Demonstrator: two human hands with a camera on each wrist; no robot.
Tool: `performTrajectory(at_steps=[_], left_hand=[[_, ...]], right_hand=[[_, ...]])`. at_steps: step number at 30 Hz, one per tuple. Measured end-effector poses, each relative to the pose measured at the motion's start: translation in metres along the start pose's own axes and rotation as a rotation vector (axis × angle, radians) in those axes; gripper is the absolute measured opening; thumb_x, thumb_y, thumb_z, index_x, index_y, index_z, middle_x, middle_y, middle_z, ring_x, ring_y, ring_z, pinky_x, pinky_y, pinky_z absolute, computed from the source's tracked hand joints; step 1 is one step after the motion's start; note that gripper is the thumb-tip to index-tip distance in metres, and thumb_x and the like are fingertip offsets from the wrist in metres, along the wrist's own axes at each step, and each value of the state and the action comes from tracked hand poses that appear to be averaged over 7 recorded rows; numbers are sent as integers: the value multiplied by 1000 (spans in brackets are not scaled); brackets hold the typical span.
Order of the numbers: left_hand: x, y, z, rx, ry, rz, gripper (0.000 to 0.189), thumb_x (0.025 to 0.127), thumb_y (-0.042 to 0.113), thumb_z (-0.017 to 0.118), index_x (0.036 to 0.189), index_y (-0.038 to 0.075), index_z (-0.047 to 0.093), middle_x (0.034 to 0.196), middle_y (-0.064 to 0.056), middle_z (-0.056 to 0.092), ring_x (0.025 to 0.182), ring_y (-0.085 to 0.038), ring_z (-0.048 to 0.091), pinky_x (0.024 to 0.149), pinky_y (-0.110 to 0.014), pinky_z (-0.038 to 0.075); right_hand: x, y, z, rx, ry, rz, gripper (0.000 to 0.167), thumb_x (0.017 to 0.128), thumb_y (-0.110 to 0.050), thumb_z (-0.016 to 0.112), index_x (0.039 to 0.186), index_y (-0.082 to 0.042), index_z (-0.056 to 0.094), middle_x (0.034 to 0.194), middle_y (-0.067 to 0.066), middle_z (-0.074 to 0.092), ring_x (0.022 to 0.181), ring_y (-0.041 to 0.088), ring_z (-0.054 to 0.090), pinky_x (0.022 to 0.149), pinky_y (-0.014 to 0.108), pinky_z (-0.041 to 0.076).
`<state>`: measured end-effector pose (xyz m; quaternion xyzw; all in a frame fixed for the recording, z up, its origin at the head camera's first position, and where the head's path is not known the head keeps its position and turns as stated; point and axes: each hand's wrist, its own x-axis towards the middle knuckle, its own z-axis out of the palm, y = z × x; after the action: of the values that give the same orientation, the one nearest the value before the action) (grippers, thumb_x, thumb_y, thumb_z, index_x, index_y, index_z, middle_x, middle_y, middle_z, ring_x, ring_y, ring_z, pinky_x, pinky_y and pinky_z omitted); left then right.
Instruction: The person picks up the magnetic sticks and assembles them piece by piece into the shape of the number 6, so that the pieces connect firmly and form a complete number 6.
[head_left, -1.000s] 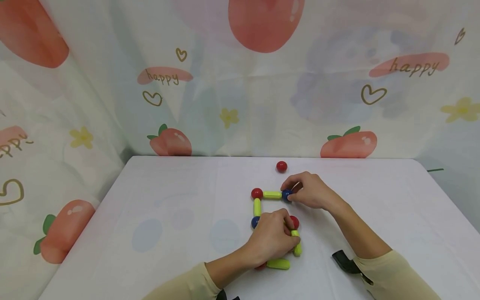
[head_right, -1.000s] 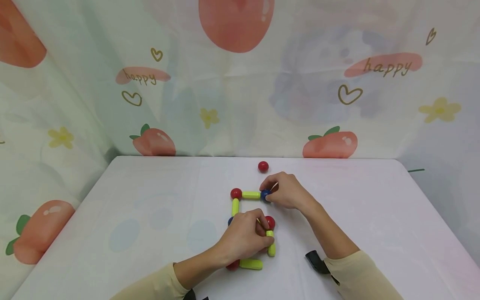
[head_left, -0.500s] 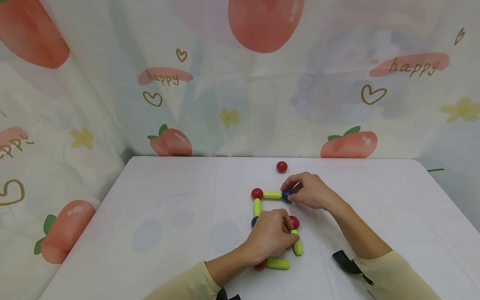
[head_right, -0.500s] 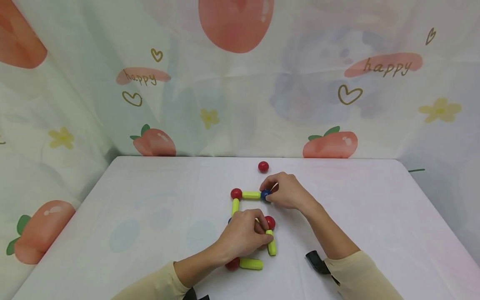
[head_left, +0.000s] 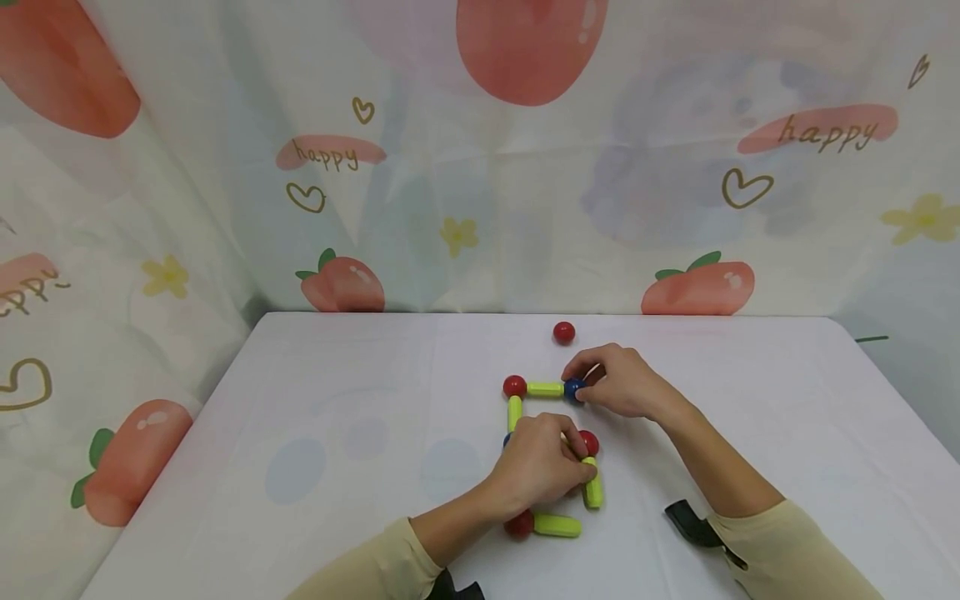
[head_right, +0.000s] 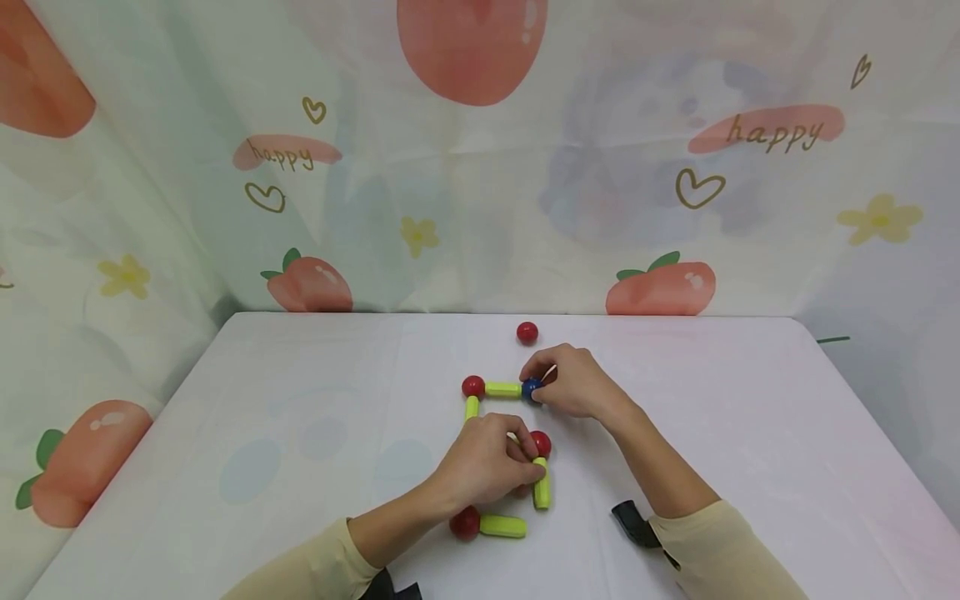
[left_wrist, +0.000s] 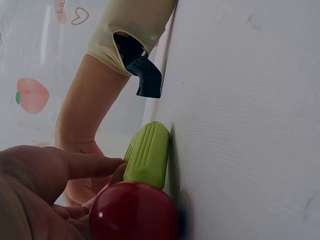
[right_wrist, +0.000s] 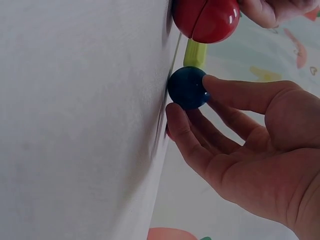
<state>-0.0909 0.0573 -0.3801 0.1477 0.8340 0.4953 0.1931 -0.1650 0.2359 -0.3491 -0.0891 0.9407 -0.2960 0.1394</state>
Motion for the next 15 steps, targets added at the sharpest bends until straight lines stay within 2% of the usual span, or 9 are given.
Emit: performTrajectory(at_steps=[9,15], left_hand=[[1,0,-1,-35,9,13,18,89,12,81,78,15,67,54,3,65,48,-7,61,47,-20,40],[1,0,-2,-12,10,11,17,88,12,81,79,15,67,53,5,64,48,-7,61,48,-20,42]], right_hand=[[0,1,1,4,4,-5,23,90,-5,74,113,-8,76,111,12,73,102,28,66,81,37,59],[-1,1,1,0,5,-1,23,90,-5,74,113,-8,76,112,12,73,103,28,66,81,37,59]])
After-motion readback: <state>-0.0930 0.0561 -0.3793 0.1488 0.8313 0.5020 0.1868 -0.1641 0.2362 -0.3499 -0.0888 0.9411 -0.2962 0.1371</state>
